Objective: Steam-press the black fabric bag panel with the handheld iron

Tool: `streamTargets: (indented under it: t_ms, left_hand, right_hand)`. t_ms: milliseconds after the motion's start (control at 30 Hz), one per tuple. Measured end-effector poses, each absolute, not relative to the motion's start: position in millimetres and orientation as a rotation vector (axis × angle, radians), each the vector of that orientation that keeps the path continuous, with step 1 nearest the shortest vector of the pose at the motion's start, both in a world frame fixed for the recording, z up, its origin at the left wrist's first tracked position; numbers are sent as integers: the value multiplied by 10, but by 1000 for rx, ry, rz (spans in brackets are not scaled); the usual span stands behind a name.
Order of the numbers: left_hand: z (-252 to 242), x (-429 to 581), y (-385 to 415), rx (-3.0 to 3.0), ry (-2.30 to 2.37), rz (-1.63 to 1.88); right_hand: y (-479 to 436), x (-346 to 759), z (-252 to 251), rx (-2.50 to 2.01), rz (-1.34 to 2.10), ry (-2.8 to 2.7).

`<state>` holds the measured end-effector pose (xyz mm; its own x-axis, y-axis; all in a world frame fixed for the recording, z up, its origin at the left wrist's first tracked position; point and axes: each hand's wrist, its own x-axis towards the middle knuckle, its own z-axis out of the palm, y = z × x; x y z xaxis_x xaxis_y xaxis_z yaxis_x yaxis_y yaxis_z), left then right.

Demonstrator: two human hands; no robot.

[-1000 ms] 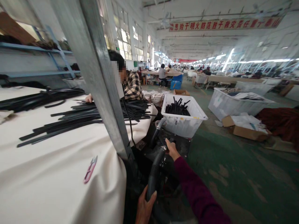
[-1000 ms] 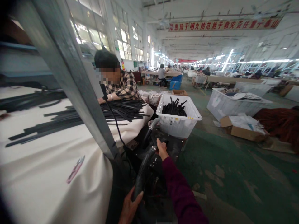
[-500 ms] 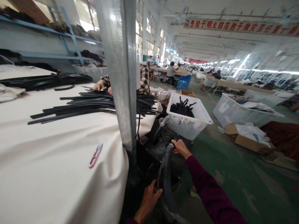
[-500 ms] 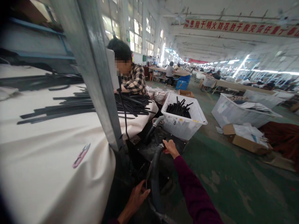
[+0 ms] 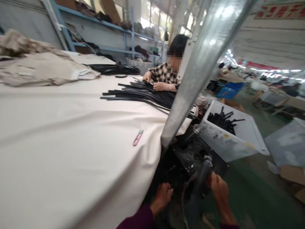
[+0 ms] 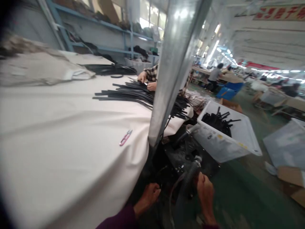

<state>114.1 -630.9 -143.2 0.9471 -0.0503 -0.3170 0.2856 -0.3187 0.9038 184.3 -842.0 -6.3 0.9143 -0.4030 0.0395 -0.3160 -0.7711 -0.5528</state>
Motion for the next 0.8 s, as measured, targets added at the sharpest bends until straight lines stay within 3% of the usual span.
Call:
streamTargets:
  t_ms: [133,267,433,567,633,700,800]
  left_hand:
    - [-1341,1115,-6220,1888,268,-277]
    - [-1332,970,-6176,1922,317,-212]
    - [-1369,617,-5989,2420,58,92]
    - [-989,123,-5474,2793,-122,911]
    - [-724,-94,-5173,2929,22,1165]
    - [-516,-211,-4928,3037,210,1069]
    - [-339,-209,-4723,3051,301,617]
  right_hand:
    - [-8022,1406,104,-2663,-663,225]
    - [-7042,1319,395,-2492,-929,-669]
    - [-5681,1790,698,-2303,-736,-1603]
    - [-5175,2216,738,-2386,-466,-1876]
    - [-5116,2338,721,-2394,-351,-1954]
    - [-5101,2389,719,-2388,-299,-1988]
    - [-5082,2382,780,-2365,-293,-1947]
